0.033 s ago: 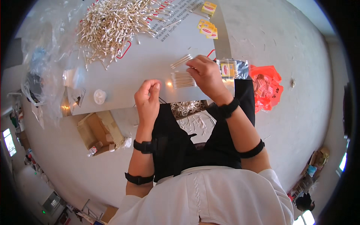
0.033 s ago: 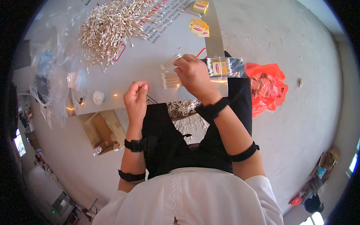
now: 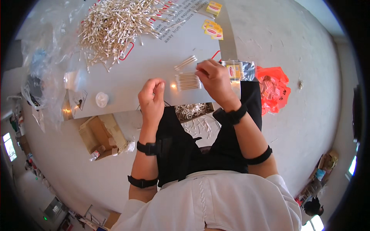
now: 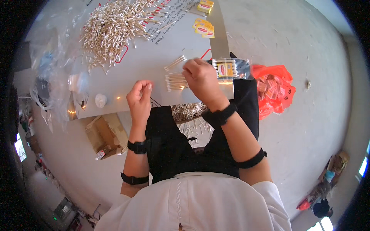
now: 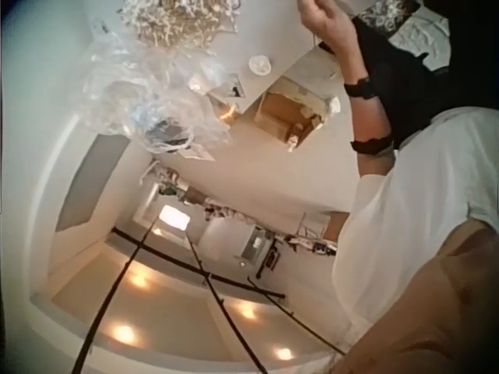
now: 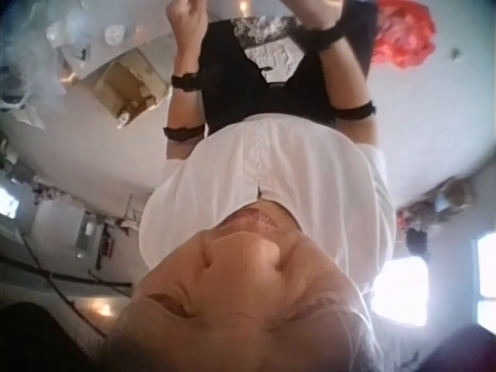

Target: Packaging a set of cotton swabs into small plastic bags.

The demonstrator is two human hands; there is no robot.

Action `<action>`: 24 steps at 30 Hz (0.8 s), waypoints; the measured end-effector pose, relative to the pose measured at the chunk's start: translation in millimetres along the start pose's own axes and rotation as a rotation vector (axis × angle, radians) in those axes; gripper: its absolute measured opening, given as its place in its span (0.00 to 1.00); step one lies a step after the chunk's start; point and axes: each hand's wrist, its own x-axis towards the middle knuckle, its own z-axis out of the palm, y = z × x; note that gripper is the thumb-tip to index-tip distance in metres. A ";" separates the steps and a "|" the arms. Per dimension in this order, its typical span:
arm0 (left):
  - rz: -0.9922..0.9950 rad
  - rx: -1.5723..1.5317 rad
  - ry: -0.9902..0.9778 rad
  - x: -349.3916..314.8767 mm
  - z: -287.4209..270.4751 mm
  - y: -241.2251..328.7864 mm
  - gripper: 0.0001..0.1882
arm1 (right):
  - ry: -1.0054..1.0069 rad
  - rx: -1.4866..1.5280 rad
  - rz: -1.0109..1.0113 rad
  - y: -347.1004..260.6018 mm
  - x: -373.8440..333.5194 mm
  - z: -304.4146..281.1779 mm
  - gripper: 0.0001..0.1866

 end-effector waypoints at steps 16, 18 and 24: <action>0.449 0.576 -0.351 76.8 58.1 19.9 0.05 | -0.245 1.108 1.006 -20.4 -56.5 3.0 0.13; 0.449 0.569 -0.364 70.1 56.2 18.2 0.04 | -0.245 1.083 0.993 -17.8 -56.5 2.2 0.13; 0.419 0.137 -0.046 38.2 53.1 2.4 0.12 | 0.241 0.694 0.564 -18.4 -55.3 10.1 0.15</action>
